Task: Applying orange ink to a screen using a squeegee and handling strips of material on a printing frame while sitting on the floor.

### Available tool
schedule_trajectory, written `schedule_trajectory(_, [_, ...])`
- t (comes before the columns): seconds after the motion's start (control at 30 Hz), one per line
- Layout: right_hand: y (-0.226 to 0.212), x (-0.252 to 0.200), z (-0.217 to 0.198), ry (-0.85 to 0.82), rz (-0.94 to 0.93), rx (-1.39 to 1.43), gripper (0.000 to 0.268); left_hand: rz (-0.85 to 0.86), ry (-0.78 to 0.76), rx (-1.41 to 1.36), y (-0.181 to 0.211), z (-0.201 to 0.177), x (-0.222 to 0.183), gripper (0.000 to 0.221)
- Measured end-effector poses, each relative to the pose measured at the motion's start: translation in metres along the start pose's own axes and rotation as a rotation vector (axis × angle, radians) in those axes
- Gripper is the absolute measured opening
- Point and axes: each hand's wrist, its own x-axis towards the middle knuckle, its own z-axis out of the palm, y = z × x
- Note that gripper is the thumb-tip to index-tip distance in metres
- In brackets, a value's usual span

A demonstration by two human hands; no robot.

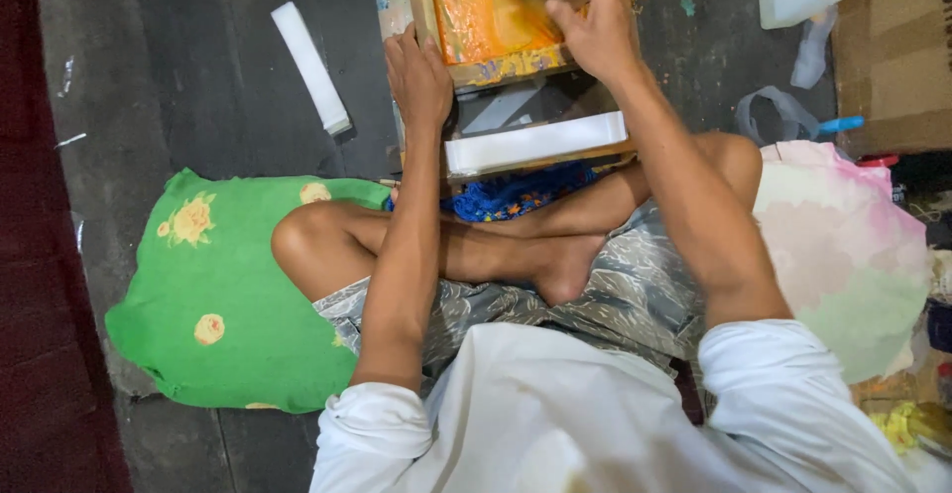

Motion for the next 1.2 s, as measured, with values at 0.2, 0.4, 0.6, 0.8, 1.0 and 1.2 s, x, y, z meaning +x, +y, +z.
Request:
schedule_trajectory(0.2, [0.053,-0.025,0.025,0.564,0.243,-0.233,0.040,-0.081,-0.059,-0.015,0.008,-0.007,0.001,0.045])
schedule_trajectory(0.4, [0.071,-0.029,0.043,0.703,0.197,-0.291,0.040,-0.111,-0.091,-0.015,0.009,-0.014,-0.001,0.047])
schedule_trajectory(0.6, [0.014,-0.050,0.018,0.650,0.235,-0.415,0.045,-0.088,-0.358,-0.178,0.018,-0.063,-0.007,0.066])
schedule_trajectory(0.8, [-0.063,-0.066,0.029,0.530,0.015,-0.409,0.012,0.072,-0.459,-0.238,-0.003,-0.067,-0.009,0.069])
schedule_trajectory(1.0, [-0.040,-0.080,0.055,0.338,-0.022,-0.390,0.007,0.069,-0.362,-0.350,0.021,-0.092,0.002,0.077])
schedule_trajectory(1.2, [-0.039,-0.058,0.063,0.021,0.152,-0.457,0.034,0.132,-0.143,-0.298,0.062,-0.110,0.057,0.071])
